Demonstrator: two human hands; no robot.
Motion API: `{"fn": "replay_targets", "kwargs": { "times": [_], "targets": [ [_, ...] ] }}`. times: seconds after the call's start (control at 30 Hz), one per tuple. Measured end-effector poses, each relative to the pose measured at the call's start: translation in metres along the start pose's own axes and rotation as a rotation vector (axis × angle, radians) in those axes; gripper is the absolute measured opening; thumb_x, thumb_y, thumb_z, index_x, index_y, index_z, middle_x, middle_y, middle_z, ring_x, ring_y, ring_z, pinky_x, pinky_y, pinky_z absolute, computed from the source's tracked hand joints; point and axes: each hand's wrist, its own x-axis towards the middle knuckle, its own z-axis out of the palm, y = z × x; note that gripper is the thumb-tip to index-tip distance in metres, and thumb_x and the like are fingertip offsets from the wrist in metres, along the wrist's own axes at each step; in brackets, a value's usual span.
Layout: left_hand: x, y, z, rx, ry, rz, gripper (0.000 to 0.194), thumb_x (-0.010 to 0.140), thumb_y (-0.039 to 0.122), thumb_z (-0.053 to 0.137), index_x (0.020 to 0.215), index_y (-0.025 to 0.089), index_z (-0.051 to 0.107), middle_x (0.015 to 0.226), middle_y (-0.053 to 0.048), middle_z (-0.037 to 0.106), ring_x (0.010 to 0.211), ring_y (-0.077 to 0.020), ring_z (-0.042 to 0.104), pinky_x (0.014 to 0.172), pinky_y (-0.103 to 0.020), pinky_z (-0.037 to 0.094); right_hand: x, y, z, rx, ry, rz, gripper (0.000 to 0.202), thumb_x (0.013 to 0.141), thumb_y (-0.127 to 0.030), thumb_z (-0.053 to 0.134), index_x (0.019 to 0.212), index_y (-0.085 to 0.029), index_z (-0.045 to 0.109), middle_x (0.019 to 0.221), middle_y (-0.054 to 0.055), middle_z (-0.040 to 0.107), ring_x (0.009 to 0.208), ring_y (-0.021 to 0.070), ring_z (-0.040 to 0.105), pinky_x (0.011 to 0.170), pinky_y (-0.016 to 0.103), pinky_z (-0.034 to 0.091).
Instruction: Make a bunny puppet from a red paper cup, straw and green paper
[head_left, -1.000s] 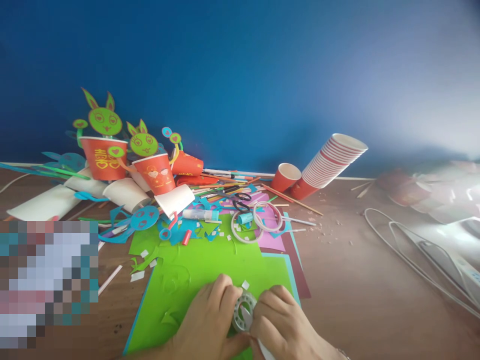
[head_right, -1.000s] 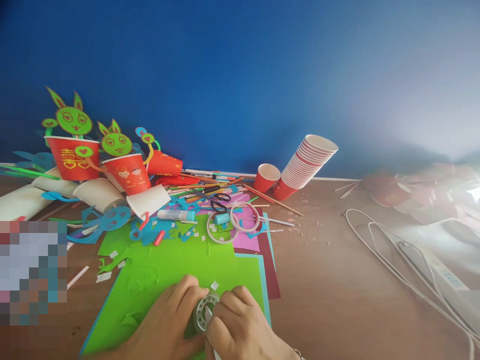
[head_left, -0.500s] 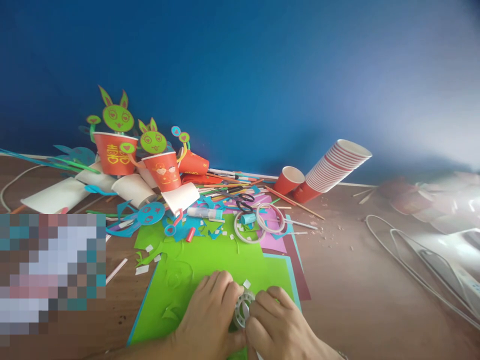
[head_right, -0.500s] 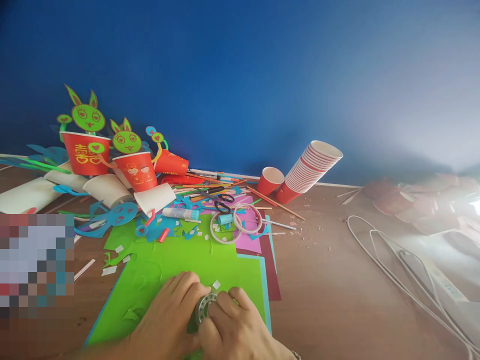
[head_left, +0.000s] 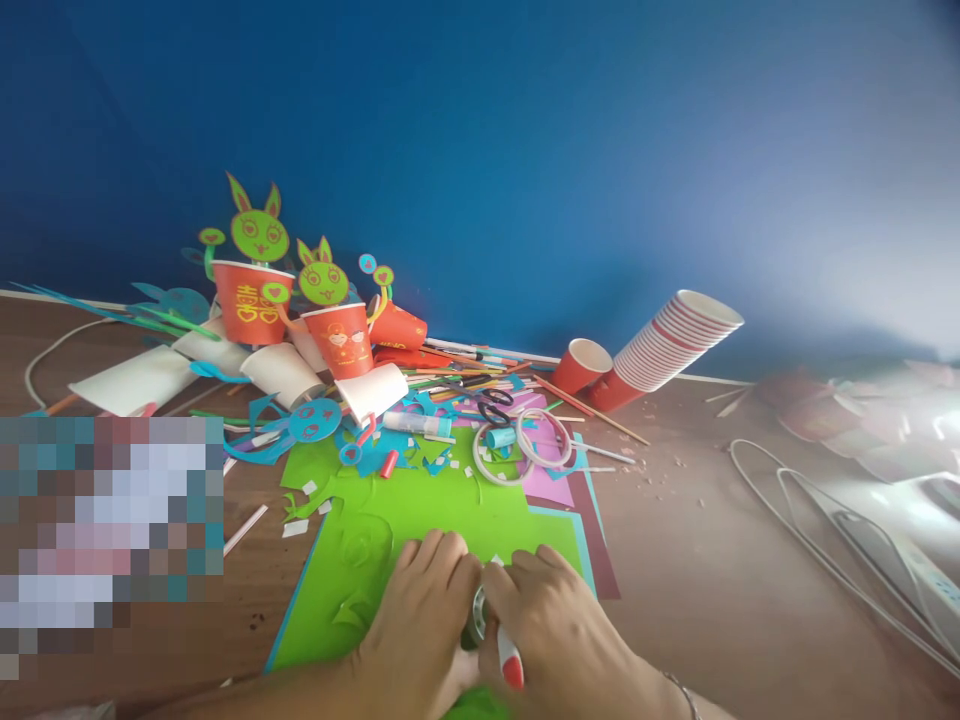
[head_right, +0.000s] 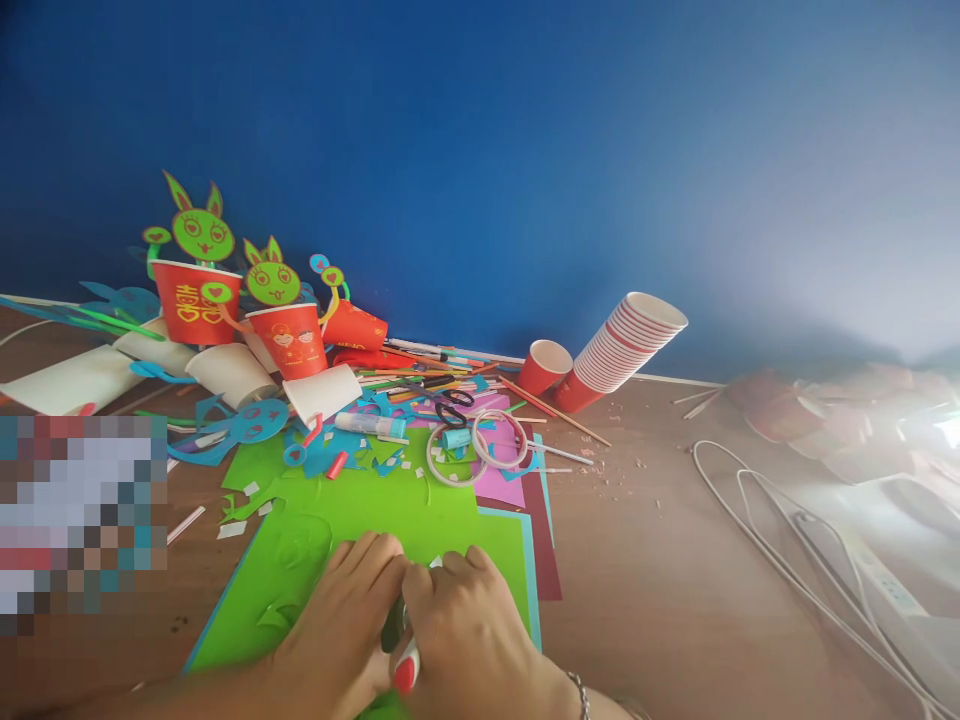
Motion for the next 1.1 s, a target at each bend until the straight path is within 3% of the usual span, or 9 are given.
{"fn": "replay_targets", "kwargs": {
  "times": [0.1,0.27,0.43,0.53,0.67,0.87,1.1],
  "targets": [
    [0.0,-0.001,0.001,-0.026,0.015,0.006,0.022,0.076,0.038,0.063,0.086,0.02,0.054,0.086,-0.002,0.051,0.081,-0.0213,0.044,0.072,-0.036,0.029,0.01,0.0,-0.008,0.014,-0.154,0.118,0.009,0.059,-0.012,0.045,0.06,-0.021,0.042,0.05,-0.001,0.049,0.044,0.0133,0.037,0.051,0.029,0.021],
    [0.0,-0.002,0.004,-0.023,0.046,0.002,0.047,0.064,0.058,0.071,0.088,0.019,0.056,0.088,-0.001,0.053,0.083,-0.0223,0.045,0.075,-0.036,0.031,0.024,0.002,-0.018,0.185,-0.335,0.353,0.023,0.059,-0.012,0.047,0.055,-0.021,0.026,0.043,-0.006,0.027,0.043,0.0109,0.017,0.046,0.028,0.011],
    [0.001,-0.002,0.005,0.001,0.047,0.005,0.056,0.056,0.061,0.075,0.089,0.02,0.057,0.09,0.0,0.054,0.084,-0.0223,0.047,0.076,-0.036,0.031,0.018,0.007,-0.018,0.389,-0.371,0.393,0.023,0.065,-0.007,0.044,0.057,-0.022,0.028,0.048,-0.006,0.036,0.047,0.0108,0.03,0.046,0.023,0.02],
    [0.001,-0.001,0.004,0.0,0.045,-0.001,0.052,0.062,0.064,0.069,0.087,0.019,0.057,0.088,-0.001,0.053,0.083,-0.0222,0.047,0.075,-0.036,0.031,0.006,0.011,-0.015,0.465,-0.295,0.295,0.02,0.068,-0.006,0.044,0.06,-0.022,0.033,0.055,-0.005,0.047,0.053,0.0118,0.042,0.052,0.022,0.031],
    [0.002,-0.001,0.005,-0.011,0.039,0.022,0.044,0.073,0.062,0.059,0.085,0.019,0.056,0.087,-0.002,0.053,0.082,-0.0221,0.047,0.073,-0.036,0.031,-0.01,0.014,-0.01,0.445,-0.099,0.09,0.017,0.071,-0.005,0.044,0.067,-0.021,0.041,0.064,-0.002,0.054,0.061,0.0134,0.05,0.06,0.024,0.037],
    [0.002,-0.001,0.005,-0.008,0.048,0.027,0.036,0.077,0.055,0.057,0.089,0.021,0.055,0.088,-0.002,0.053,0.083,-0.0221,0.047,0.071,-0.035,0.029,-0.02,0.016,0.005,0.254,0.159,-0.182,0.015,0.073,-0.006,0.043,0.07,-0.021,0.043,0.061,-0.001,0.05,0.058,0.0146,0.046,0.058,0.027,0.032],
    [0.001,-0.001,0.005,-0.012,0.036,0.023,0.033,0.075,0.048,0.064,0.091,0.021,0.055,0.09,-0.001,0.053,0.085,-0.0219,0.047,0.072,-0.035,0.029,-0.019,0.011,0.012,0.056,0.257,-0.238,0.019,0.069,-0.003,0.044,0.064,-0.02,0.038,0.054,-0.003,0.044,0.052,0.0137,0.037,0.055,0.029,0.022]
  ]
}}
